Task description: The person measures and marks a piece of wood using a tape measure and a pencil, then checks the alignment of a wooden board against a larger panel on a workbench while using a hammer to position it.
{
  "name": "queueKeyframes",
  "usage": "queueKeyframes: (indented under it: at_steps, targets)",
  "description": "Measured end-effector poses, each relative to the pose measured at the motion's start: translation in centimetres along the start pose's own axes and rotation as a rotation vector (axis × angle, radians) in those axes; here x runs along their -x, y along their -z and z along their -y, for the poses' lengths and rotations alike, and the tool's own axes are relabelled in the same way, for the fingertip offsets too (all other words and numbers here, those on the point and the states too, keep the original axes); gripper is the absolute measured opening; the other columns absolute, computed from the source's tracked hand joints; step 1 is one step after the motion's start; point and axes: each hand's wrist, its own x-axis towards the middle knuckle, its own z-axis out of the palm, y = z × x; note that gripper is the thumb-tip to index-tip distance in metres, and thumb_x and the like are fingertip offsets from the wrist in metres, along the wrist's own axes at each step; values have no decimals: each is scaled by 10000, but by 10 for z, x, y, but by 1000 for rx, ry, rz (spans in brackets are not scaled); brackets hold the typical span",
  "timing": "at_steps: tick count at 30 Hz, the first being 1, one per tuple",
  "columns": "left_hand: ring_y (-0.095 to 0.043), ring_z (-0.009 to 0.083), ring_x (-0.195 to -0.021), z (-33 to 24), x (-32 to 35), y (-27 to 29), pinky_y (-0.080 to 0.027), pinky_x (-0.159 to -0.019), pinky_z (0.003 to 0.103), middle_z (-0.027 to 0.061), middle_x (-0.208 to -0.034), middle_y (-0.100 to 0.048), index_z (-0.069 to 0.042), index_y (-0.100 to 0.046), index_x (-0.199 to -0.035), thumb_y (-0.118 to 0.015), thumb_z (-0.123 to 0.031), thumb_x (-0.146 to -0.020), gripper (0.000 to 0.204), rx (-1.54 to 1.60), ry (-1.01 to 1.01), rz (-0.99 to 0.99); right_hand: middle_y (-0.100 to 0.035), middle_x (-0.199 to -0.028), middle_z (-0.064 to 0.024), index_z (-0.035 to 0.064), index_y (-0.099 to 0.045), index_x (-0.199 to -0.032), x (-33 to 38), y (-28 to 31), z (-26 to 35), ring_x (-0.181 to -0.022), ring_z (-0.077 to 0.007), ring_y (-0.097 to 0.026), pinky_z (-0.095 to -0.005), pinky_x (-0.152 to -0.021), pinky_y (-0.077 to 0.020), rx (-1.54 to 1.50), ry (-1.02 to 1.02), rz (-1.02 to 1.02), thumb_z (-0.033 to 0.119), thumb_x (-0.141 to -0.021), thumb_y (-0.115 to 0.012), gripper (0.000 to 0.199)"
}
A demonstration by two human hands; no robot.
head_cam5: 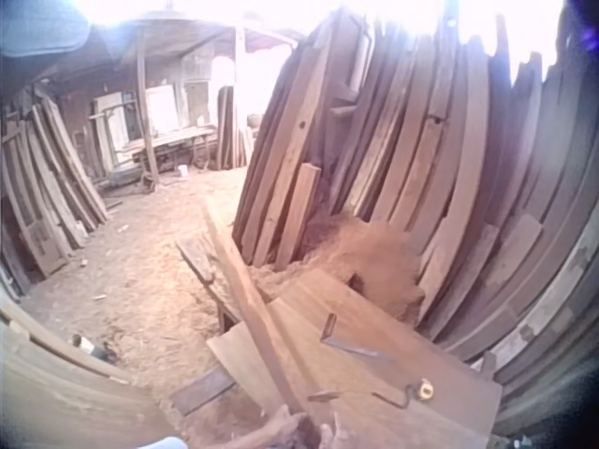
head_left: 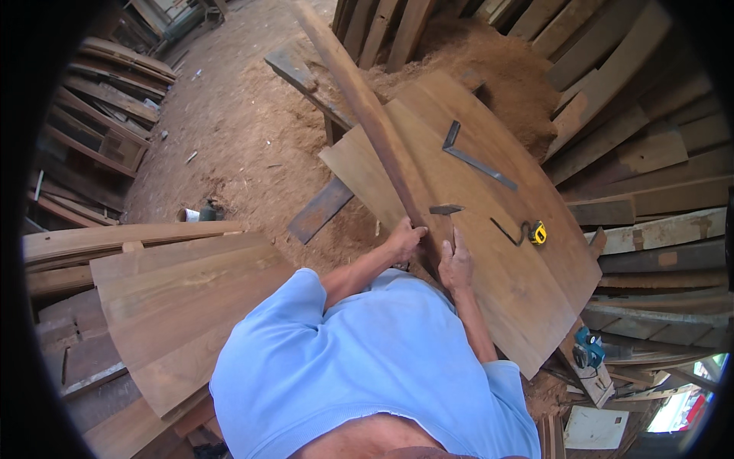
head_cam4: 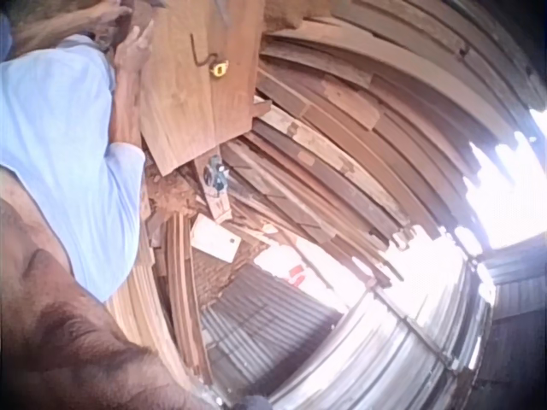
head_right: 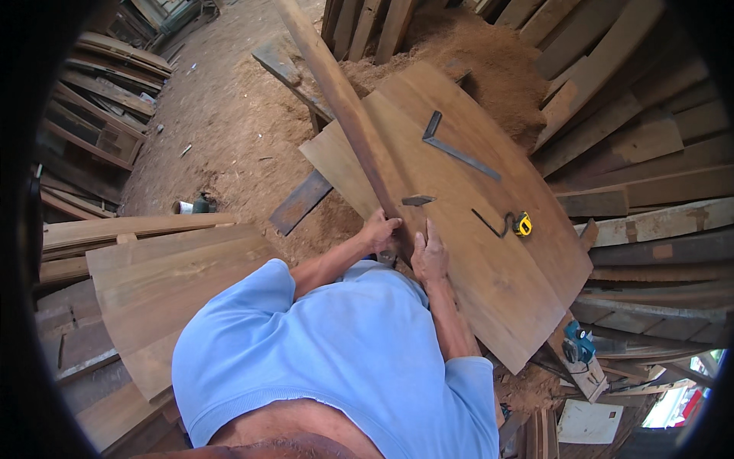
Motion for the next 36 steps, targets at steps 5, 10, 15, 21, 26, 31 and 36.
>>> queueKeyframes:
  at_steps: [5,10,15,21,26,31,36]
  targets:
    - [-628,243,-938,-4,8,2,-540,-669,401,120,-1077,-637,-28,-533,-1209,-547,-6,-902,308,-99,55,-12,-644,-1115,-291,17,-519,-1347,3,7,11,-995,-452,-640,-489,-859,-508,99,1,98,270,-960,-523,462]
    - [-637,225,-852,-9,14,-9,-538,-622,379,106,-1051,-642,-28,-521,-1220,-545,-3,-906,316,-7,-23,-37,-639,-1125,-295,15,-520,-1336,8,2,2,-965,-467,-642,-515,-829,-516,10,66,-69,275,-958,-531,459]
    - [-636,210,-814,-3,11,4,-534,-584,356,94,-1025,-643,-35,-526,-1213,-544,8,-907,310,-40,10,20,-641,-1140,-286,-26,-529,-1316,4,16,22,-1008,-445,-639,-482,-887,-498,107,-58,89,274,-964,-536,462]
    - [-632,217,-863,-8,12,0,-551,-644,382,88,-1047,-637,-59,-534,-1223,-536,9,-908,323,-33,-3,39,-641,-1129,-292,-43,-546,-1290,8,15,16,-1022,-443,-636,-479,-888,-497,47,41,-11,279,-963,-540,459]
    - [-630,228,-904,-12,20,-3,-561,-706,408,85,-1069,-633,-74,-512,-1249,-528,14,-912,348,-26,34,12,-633,-1131,-309,-54,-564,-1258,5,18,19,-1027,-452,-631,-483,-886,-496,-19,8,-38,280,-964,-536,446]
    - [-626,255,-992,-10,15,3,-572,-762,434,93,-1123,-610,-85,-474,-1283,-521,30,-912,391,46,21,122,-634,-1126,-308,-46,-563,-1261,10,19,21,-1021,-457,-630,-484,-872,-501,84,-21,30,270,-961,-541,436]
    - [-620,265,-1041,-16,17,-1,-574,-817,459,97,-1159,-591,-85,-454,-1294,-513,43,-911,408,-26,42,86,-632,-1122,-311,-46,-561,-1260,9,16,14,-1026,-458,-627,-484,-878,-498,-11,-6,-45,269,-958,-545,437]
